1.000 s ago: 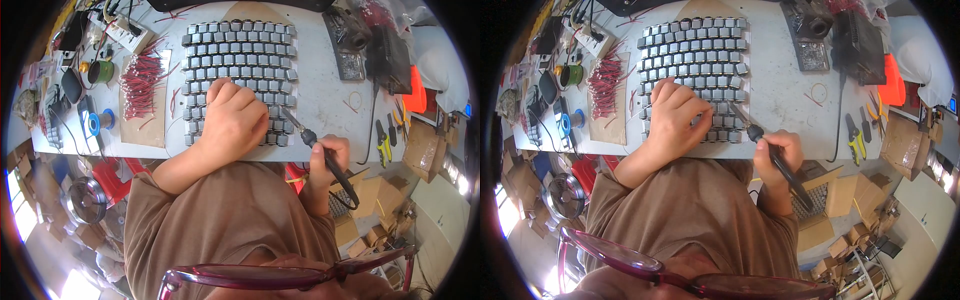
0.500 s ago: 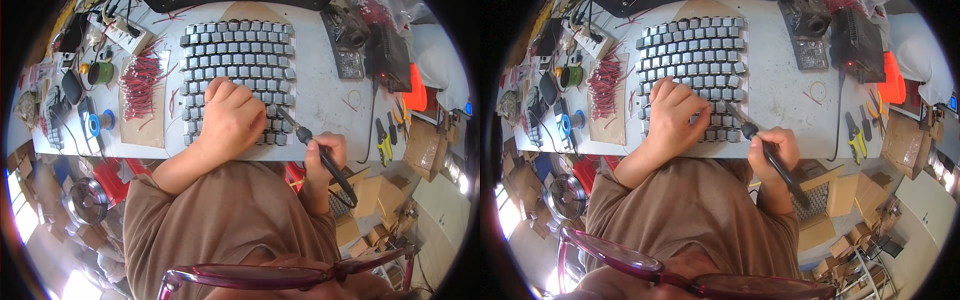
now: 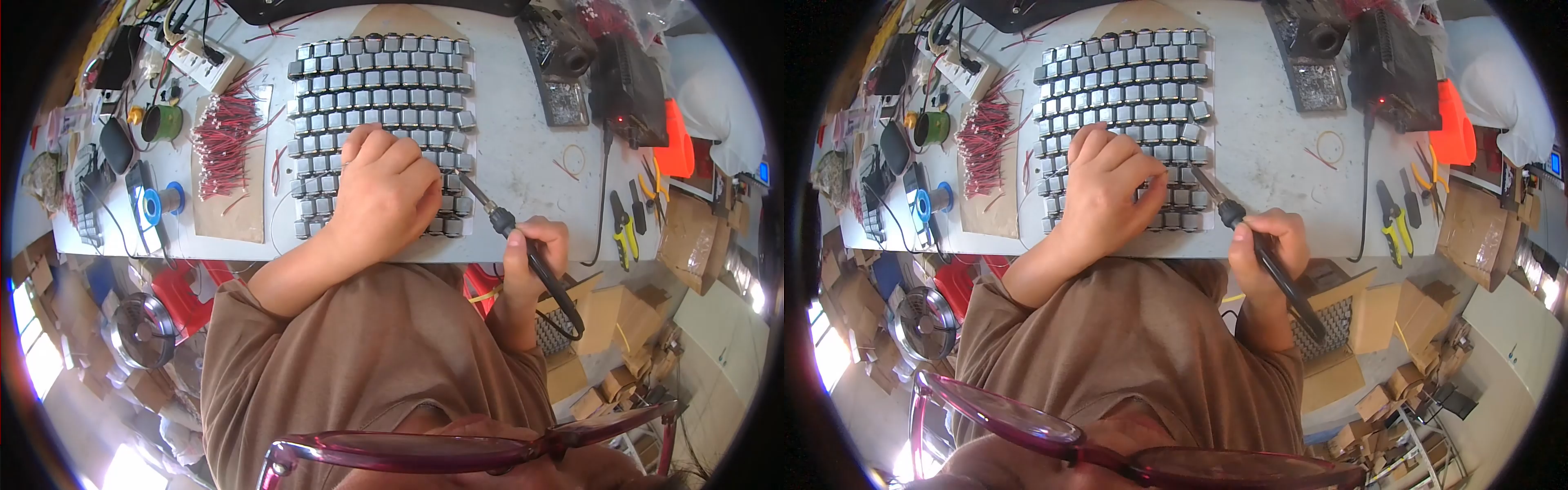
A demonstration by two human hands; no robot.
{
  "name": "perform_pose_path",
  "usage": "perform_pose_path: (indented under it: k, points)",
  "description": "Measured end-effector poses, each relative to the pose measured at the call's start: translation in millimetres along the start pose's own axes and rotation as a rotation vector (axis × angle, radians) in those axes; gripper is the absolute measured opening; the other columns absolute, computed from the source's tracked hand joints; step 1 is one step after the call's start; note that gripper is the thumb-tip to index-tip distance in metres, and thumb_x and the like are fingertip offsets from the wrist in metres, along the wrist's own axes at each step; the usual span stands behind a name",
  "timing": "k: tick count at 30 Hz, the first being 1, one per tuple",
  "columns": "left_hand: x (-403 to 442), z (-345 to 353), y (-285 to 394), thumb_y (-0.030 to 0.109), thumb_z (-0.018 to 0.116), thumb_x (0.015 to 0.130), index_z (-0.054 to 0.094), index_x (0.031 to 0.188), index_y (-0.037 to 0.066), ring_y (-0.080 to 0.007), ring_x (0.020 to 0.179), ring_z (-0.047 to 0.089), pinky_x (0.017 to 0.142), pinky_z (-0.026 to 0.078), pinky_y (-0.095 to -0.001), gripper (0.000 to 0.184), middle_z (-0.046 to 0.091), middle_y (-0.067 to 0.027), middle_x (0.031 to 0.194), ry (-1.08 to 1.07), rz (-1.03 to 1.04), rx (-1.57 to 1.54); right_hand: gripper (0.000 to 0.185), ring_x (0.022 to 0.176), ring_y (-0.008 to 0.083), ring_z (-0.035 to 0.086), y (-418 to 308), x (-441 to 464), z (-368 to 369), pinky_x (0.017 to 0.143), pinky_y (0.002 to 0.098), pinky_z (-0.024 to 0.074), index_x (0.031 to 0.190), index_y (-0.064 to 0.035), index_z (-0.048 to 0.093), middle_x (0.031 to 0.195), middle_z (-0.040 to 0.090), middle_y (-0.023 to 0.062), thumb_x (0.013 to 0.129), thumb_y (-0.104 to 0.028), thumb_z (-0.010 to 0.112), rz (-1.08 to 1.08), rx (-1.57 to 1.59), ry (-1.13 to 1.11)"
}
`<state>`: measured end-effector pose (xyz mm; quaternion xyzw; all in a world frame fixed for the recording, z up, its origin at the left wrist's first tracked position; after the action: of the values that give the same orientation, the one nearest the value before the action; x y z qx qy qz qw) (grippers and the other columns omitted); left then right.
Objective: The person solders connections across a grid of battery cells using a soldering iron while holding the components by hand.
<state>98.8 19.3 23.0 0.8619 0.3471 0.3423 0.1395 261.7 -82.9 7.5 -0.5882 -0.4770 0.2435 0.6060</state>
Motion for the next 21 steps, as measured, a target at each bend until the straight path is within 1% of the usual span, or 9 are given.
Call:
perform_pose_path:
  k: [10,13,15,19,21]
  points:
    - [0.2,2.5,-2.1,0.005,0.062,0.053,0.052,0.061,0.009,-0.0231,0.068,0.044,0.072,0.035,-0.0365,0.014,0.045,-0.0037,0.066,-0.013,0.003,-0.003,0.017,0.056,0.0078,0.043,2.2,-0.3,-1.0,0.053,0.0201,0.0366,0.081,-0.0013,0.047,0.067,0.049,0.0041,0.069,-0.002,0.06,0.033,-0.007,-0.021]
    - [2.1,-1.8,-1.7,0.005,0.062,0.054,0.052,0.061,0.01,-0.0229,0.068,0.044,0.071,0.035,-0.0363,0.014,0.045,-0.0032,0.066,-0.011,0.0,0.009,0.017,0.056,0.0078,0.043,0.8,1.2,-1.8,0.052,0.0199,0.0361,0.081,-0.0014,0.047,0.065,0.049,0.0038,0.069,-0.002,0.06,0.001,-0.004,0.01]
    - [1.4,-7.4,-4.1,0.004,0.065,0.057,0.056,0.065,0.01,-0.0228,0.067,0.045,0.069,0.035,-0.0347,0.014,0.047,-0.002,0.066,-0.008,-0.045,0.02,0.018,0.056,0.0078,0.043,-0.5,0.6,-3.5,0.052,0.0199,0.0361,0.081,-0.0014,0.047,0.066,0.049,0.0038,0.069,-0.001,0.06,-0.022,-0.013,-0.004]
    - [-3.8,-13.2,-10.1,0.004,0.065,0.057,0.056,0.065,0.01,-0.0226,0.067,0.045,0.069,0.035,-0.0343,0.014,0.048,-0.002,0.066,-0.024,-0.052,0.027,0.018,0.056,0.0076,0.043,-0.5,0.6,-0.6,0.052,0.0198,0.0362,0.081,-0.0012,0.047,0.066,0.049,0.0039,0.069,-0.001,0.06,-0.019,-0.01,-0.025]
    - [-5.5,-13.4,-10.7,0.003,0.065,0.058,0.056,0.066,0.01,-0.0225,0.068,0.045,0.069,0.035,-0.0341,0.014,0.048,-0.002,0.067,-0.016,-0.049,0.007,0.017,0.056,0.0073,0.043,3.1,0.2,3.4,0.052,0.0198,0.0364,0.081,-0.0012,0.047,0.067,0.05,0.0043,0.069,-0.001,0.06,0.032,0.047,-0.04]
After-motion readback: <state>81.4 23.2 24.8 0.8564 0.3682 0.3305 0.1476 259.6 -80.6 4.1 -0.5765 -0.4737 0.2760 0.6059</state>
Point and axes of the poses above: each hand's wrist, its own x-axis towards the middle knuckle, its own z-axis out of the palm, y = z × x, the point moved 3 cm from there along x, towards the middle knuckle
